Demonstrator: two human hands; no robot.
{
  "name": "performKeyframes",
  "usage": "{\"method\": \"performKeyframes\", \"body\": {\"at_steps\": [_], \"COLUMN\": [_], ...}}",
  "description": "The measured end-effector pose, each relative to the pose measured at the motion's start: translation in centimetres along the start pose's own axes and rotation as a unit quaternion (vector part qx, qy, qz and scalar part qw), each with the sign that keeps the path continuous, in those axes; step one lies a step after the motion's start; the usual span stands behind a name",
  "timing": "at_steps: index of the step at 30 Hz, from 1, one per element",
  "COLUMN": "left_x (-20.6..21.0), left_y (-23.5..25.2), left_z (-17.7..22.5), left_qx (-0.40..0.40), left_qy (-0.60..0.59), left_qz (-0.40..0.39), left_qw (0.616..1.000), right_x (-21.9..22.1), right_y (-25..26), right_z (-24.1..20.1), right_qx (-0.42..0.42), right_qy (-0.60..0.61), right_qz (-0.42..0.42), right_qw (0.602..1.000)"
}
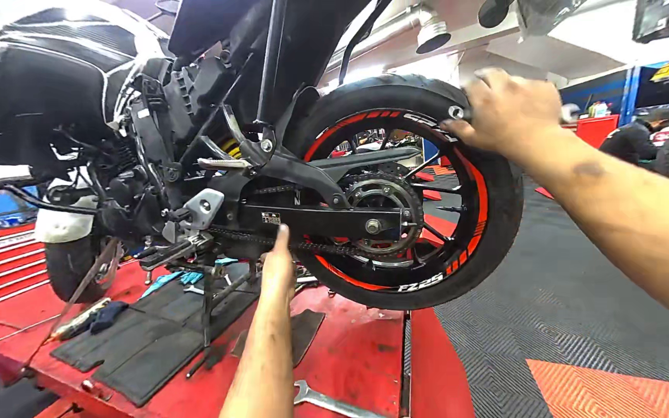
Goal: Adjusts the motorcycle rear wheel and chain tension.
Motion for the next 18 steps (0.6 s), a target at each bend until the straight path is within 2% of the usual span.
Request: {"method": "performKeyframes", "body": {"at_steps": [4, 6, 9, 12, 14, 16, 18], "left_x": [0.7, 1.0, 1.1, 1.0, -0.1, -2.9, -7.1], "left_y": [-4.5, -6.1, -7.0, -7.0, -7.1, -7.3, -7.4], "left_z": [-1.7, -2.7, -4.0, -4.1, -3.8, -4.0, -4.8], "left_qx": [0.030, 0.048, 0.086, 0.100, 0.108, 0.104, 0.096], "left_qy": [0.173, 0.201, 0.192, 0.167, 0.180, 0.212, 0.229], "left_qz": [-0.052, -0.093, -0.138, -0.161, -0.166, -0.169, -0.170], "left_qw": [0.983, 0.974, 0.968, 0.968, 0.964, 0.957, 0.954], "right_x": [0.9, 1.8, 2.4, 3.1, 2.9, 3.0, 4.0], "right_y": [9.6, 13.1, 15.5, 15.5, 14.5, 12.2, 7.8], "right_z": [-4.9, -7.3, -10.1, -9.8, -8.3, -5.3, -1.0], "right_qx": [-0.067, -0.082, -0.081, -0.112, -0.103, -0.050, 0.038], "right_qy": [-0.033, -0.064, -0.097, -0.112, -0.091, -0.051, -0.007], "right_qz": [-0.032, -0.078, -0.154, -0.113, -0.071, -0.052, -0.034], "right_qw": [0.997, 0.992, 0.980, 0.981, 0.988, 0.996, 0.999]}}
Point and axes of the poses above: each hand's wrist, its own y-axis towards the middle knuckle, its own x-axis out of the palm, z = x × y, the point moved 7 cm from there along y, towards the middle knuckle, and after that the axes turned 8 degrees about -z, right-handed, at the moved point
